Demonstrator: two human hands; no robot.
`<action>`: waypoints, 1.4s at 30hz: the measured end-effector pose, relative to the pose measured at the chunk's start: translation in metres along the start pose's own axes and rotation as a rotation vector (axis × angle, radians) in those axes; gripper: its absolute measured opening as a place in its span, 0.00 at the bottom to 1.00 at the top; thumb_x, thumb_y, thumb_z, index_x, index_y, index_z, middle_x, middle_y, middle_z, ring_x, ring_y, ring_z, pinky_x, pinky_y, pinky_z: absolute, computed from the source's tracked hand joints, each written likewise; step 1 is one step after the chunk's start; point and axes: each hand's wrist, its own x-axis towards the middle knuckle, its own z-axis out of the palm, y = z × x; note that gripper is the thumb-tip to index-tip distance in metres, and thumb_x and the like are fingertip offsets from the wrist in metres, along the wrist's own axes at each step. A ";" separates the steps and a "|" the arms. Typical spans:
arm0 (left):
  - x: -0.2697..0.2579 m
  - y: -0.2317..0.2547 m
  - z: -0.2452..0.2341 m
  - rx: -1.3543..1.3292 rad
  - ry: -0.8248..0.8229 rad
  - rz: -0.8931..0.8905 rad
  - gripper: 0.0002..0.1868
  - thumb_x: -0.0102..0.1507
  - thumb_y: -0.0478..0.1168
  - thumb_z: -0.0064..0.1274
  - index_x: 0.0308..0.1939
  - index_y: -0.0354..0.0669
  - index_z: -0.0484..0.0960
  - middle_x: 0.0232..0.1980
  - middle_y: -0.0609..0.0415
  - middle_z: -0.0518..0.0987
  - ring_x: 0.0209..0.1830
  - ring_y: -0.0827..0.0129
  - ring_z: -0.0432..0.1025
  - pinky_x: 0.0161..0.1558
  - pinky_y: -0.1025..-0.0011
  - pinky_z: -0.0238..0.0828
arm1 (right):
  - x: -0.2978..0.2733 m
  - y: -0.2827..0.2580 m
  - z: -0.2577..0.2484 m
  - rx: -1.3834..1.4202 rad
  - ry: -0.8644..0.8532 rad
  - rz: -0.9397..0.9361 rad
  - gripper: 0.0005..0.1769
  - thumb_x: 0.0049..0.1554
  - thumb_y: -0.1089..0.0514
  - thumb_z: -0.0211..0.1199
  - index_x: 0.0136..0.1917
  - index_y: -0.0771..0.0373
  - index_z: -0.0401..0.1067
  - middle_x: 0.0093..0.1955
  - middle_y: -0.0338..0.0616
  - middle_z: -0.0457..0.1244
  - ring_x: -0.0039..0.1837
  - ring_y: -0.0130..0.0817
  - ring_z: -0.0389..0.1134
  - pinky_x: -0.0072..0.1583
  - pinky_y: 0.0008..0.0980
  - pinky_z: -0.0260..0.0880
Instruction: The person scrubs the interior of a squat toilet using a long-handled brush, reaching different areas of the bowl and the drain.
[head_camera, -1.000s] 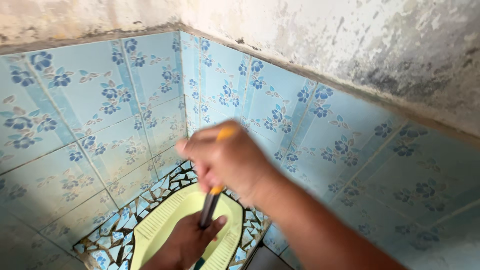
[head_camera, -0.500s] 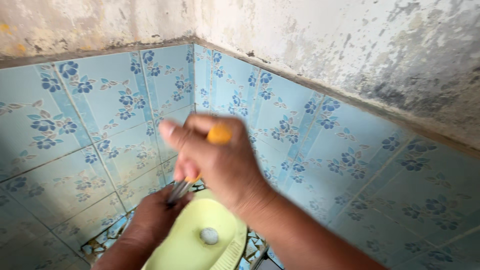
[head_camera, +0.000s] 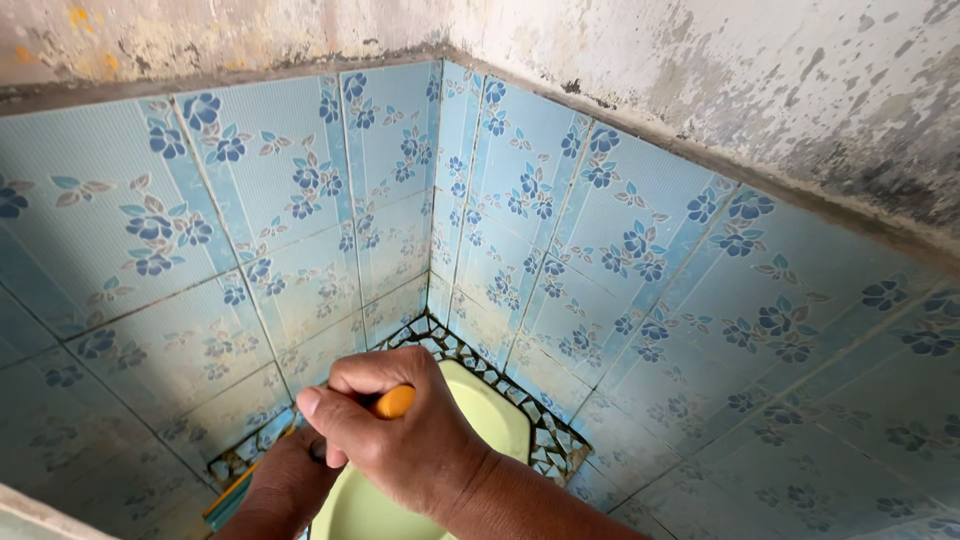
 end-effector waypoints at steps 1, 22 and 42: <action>-0.004 0.009 -0.008 0.030 -0.029 0.011 0.21 0.62 0.56 0.51 0.50 0.51 0.85 0.54 0.51 0.86 0.58 0.55 0.79 0.60 0.61 0.72 | 0.003 -0.004 0.002 0.016 0.002 0.014 0.21 0.60 0.57 0.63 0.28 0.63 0.65 0.26 0.40 0.62 0.30 0.23 0.66 0.35 0.29 0.66; -0.089 0.081 0.013 -0.248 -0.458 0.164 0.30 0.58 0.65 0.59 0.47 0.43 0.85 0.45 0.51 0.86 0.49 0.66 0.76 0.55 0.66 0.71 | 0.008 -0.086 -0.064 -0.046 -0.107 0.203 0.21 0.55 0.53 0.66 0.26 0.62 0.64 0.21 0.39 0.57 0.23 0.29 0.62 0.31 0.32 0.68; 0.000 0.038 -0.044 0.075 0.074 0.176 0.16 0.63 0.52 0.52 0.50 0.50 0.80 0.47 0.49 0.85 0.50 0.60 0.80 0.54 0.62 0.75 | 0.034 -0.022 0.007 0.015 -0.050 -0.275 0.03 0.63 0.64 0.61 0.51 0.64 0.72 0.43 0.40 0.68 0.39 0.21 0.67 0.39 0.24 0.74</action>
